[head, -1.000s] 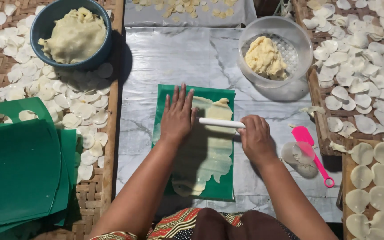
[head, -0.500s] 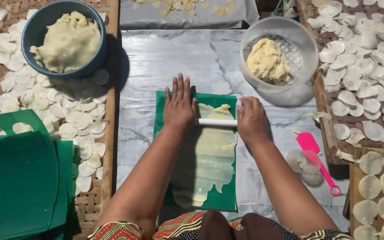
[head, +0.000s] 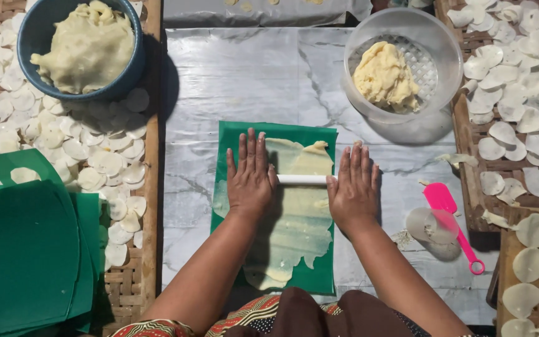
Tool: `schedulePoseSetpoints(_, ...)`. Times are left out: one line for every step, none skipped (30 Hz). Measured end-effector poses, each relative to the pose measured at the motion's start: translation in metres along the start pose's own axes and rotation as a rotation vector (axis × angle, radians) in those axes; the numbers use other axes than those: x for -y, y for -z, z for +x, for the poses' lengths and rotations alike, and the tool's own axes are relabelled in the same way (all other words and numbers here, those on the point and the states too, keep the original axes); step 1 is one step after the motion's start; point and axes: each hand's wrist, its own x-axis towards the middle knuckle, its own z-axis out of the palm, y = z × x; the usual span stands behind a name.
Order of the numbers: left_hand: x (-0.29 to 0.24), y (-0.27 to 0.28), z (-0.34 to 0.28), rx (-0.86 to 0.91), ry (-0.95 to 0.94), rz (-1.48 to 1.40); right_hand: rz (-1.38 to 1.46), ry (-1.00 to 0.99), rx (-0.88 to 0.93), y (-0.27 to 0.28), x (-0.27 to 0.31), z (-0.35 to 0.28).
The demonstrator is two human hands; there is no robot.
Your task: Rolling out dough into thin sheets using a rolling pin on a flat surface to make chips or crackers.
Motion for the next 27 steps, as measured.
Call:
schedulePoseSetpoints(0.001, -0.002, -0.001, 0.018, 0.012, 0.004, 0.013, -0.002, 0.038, -0.003, -0.003, -0.001)
schedulePoseSetpoints(0.002, -0.004, -0.002, 0.036, 0.025, 0.007, 0.026, -0.003, 0.076, -0.005, -0.005, -0.002)
schedulePoseSetpoints(0.002, 0.005, 0.008, 0.024, 0.023, 0.008, 0.024, 0.001, 0.064, -0.015, -0.016, 0.008)
schedulePoseSetpoints(0.002, 0.013, 0.017, 0.027, 0.037, 0.007, 0.018, 0.011, -0.003, -0.026, -0.027, 0.019)
schedulePoseSetpoints(0.001, 0.019, 0.017, 0.05, 0.055, 0.004, 0.013, 0.016, -0.051, -0.038, -0.037, 0.017)
schedulePoseSetpoints(0.002, 0.017, 0.025, 0.057, 0.058, 0.002, 0.012, 0.015, -0.043, -0.033, -0.035, 0.027)
schedulePoseSetpoints(0.004, 0.015, 0.036, 0.009, 0.068, -0.032, 0.088, -0.048, -0.031, -0.028, -0.033, 0.04)
schedulePoseSetpoints(0.005, 0.014, 0.048, -0.039, 0.078, -0.065, 0.164, -0.111, -0.018, -0.022, -0.032, 0.053)
schedulePoseSetpoints(0.003, 0.013, 0.047, -0.045, 0.074, -0.064, 0.164, -0.111, -0.025, -0.018, -0.025, 0.054)
schedulePoseSetpoints(0.002, 0.012, 0.046, -0.023, 0.066, -0.05, 0.116, -0.149, 0.041, -0.014, -0.018, 0.056)
schedulePoseSetpoints(0.0, 0.009, 0.041, 0.009, 0.061, -0.037, 0.068, -0.19, 0.119, -0.011, -0.012, 0.052)
schedulePoseSetpoints(-0.002, 0.008, 0.035, 0.013, 0.06, -0.036, 0.069, -0.192, 0.122, -0.006, -0.011, 0.047)
schedulePoseSetpoints(-0.002, 0.009, 0.028, 0.03, 0.031, -0.019, 0.065, -0.164, 0.113, -0.002, -0.006, 0.042)
schedulePoseSetpoints(-0.002, 0.01, 0.021, 0.047, 0.003, -0.001, 0.06, -0.136, 0.103, 0.003, -0.002, 0.037)
schedulePoseSetpoints(-0.002, 0.006, 0.015, 0.04, -0.002, 0.0, 0.061, -0.136, 0.094, 0.001, -0.003, 0.033)
schedulePoseSetpoints(-0.001, 0.002, 0.009, 0.041, -0.002, 0.019, 0.059, -0.106, 0.05, -0.003, -0.003, 0.028)
schedulePoseSetpoints(0.001, -0.004, -0.002, 0.049, 0.003, 0.037, 0.056, -0.073, 0.015, -0.007, -0.003, 0.018)
schedulePoseSetpoints(0.001, -0.006, -0.004, 0.048, 0.006, 0.038, 0.057, -0.07, 0.015, -0.008, -0.004, 0.014)
schedulePoseSetpoints(0.001, -0.008, -0.008, 0.02, 0.001, 0.035, 0.044, -0.049, -0.001, -0.008, -0.004, 0.009)
schedulePoseSetpoints(0.002, -0.01, -0.013, -0.009, -0.004, 0.032, 0.031, -0.029, -0.018, -0.008, -0.003, 0.003)
schedulePoseSetpoints(0.001, -0.009, -0.019, -0.015, -0.001, 0.033, 0.032, -0.023, -0.022, -0.012, -0.005, -0.001)
schedulePoseSetpoints(0.0, -0.007, -0.024, -0.034, 0.0, 0.033, 0.027, 0.0, -0.031, -0.015, -0.007, -0.005)
schedulePoseSetpoints(-0.003, -0.006, -0.03, -0.053, -0.001, 0.031, 0.02, 0.022, -0.039, -0.018, -0.01, -0.01)
schedulePoseSetpoints(-0.002, -0.01, -0.032, -0.058, 0.001, 0.03, 0.018, 0.026, -0.042, -0.015, -0.01, -0.013)
schedulePoseSetpoints(0.0, -0.015, -0.037, -0.072, -0.002, 0.032, 0.034, 0.048, -0.056, -0.013, -0.009, -0.018)
schedulePoseSetpoints(0.002, -0.019, -0.042, -0.086, -0.005, 0.034, 0.05, 0.07, -0.069, -0.011, -0.007, -0.023)
schedulePoseSetpoints(0.002, -0.02, -0.047, -0.088, -0.004, 0.033, 0.049, 0.071, -0.069, -0.01, -0.006, -0.03)
